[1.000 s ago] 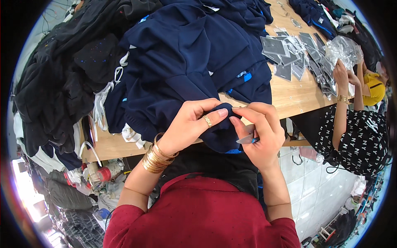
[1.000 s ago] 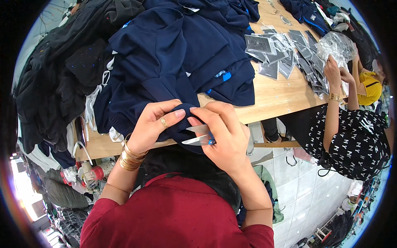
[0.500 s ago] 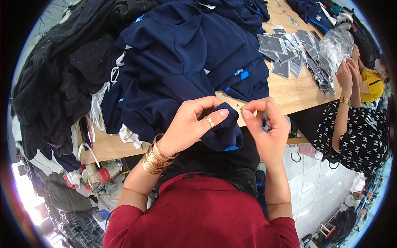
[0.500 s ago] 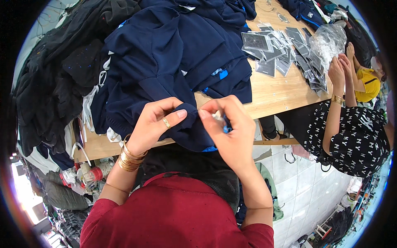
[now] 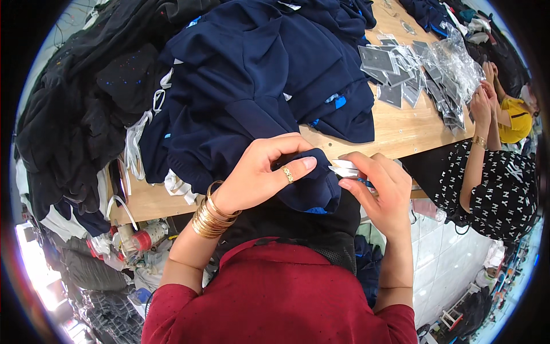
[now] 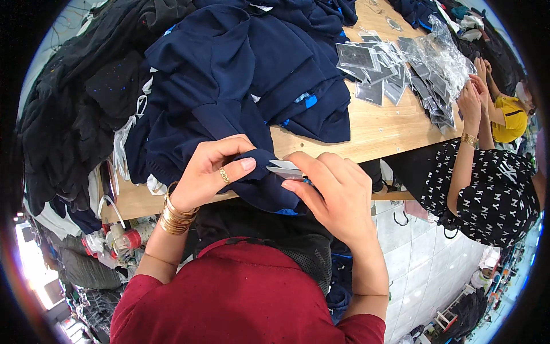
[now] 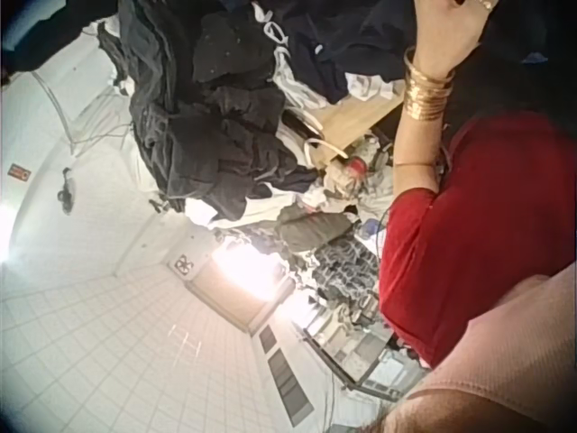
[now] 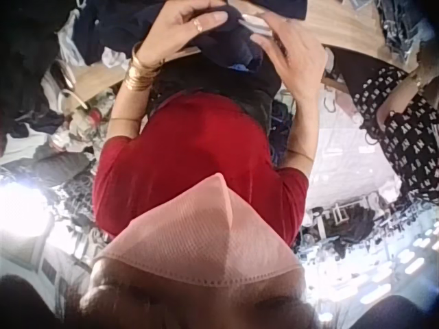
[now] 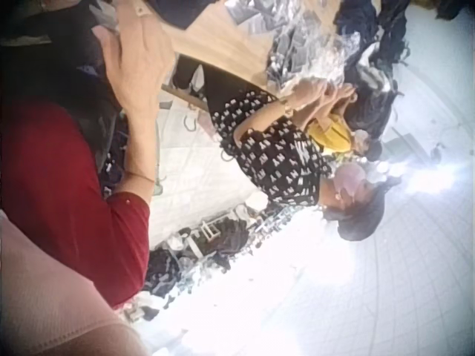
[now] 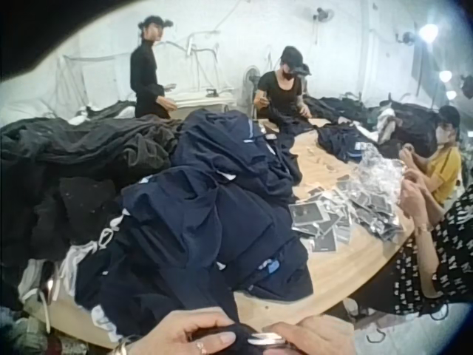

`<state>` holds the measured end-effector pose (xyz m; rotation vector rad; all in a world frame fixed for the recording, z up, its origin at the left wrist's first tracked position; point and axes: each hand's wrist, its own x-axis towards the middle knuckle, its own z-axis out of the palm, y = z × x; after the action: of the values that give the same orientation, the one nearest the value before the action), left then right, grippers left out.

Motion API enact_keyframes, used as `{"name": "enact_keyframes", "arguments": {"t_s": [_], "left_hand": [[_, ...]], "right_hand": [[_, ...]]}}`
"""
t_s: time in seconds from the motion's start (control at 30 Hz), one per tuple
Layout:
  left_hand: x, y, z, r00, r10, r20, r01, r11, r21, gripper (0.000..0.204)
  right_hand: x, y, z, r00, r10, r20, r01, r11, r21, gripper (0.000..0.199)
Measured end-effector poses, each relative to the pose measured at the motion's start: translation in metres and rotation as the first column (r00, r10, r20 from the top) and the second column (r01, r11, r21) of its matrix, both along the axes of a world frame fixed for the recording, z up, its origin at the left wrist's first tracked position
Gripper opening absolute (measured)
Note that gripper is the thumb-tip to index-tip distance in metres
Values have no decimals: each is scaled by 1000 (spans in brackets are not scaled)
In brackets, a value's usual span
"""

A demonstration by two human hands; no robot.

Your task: The person trims loose threads from garments on a table using snips.

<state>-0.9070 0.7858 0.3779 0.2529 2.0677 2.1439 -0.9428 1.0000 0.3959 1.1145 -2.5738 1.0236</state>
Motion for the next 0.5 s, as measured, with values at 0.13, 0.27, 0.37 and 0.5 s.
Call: {"name": "enact_keyframes", "arguments": {"t_s": [0.13, 0.27, 0.37, 0.5], "left_hand": [[1, 0, 1, 1000, 3, 12, -3, 1000, -26, 16], [1, -1, 2, 998, 23, 50, -21, 999, -41, 17], [1, 0, 3, 998, 30, 52, -28, 998, -50, 18], [1, -1, 3, 997, 28, 69, -26, 999, -35, 18]], "right_hand": [[1, -1, 7, 995, -11, -101, 17, 998, 53, 29], [0, -3, 8, 986, -5, -165, 22, 994, 104, 26], [0, -3, 7, 984, 8, -176, 13, 993, 117, 26], [0, -3, 7, 981, 22, -191, 1, 992, 123, 25]]}}
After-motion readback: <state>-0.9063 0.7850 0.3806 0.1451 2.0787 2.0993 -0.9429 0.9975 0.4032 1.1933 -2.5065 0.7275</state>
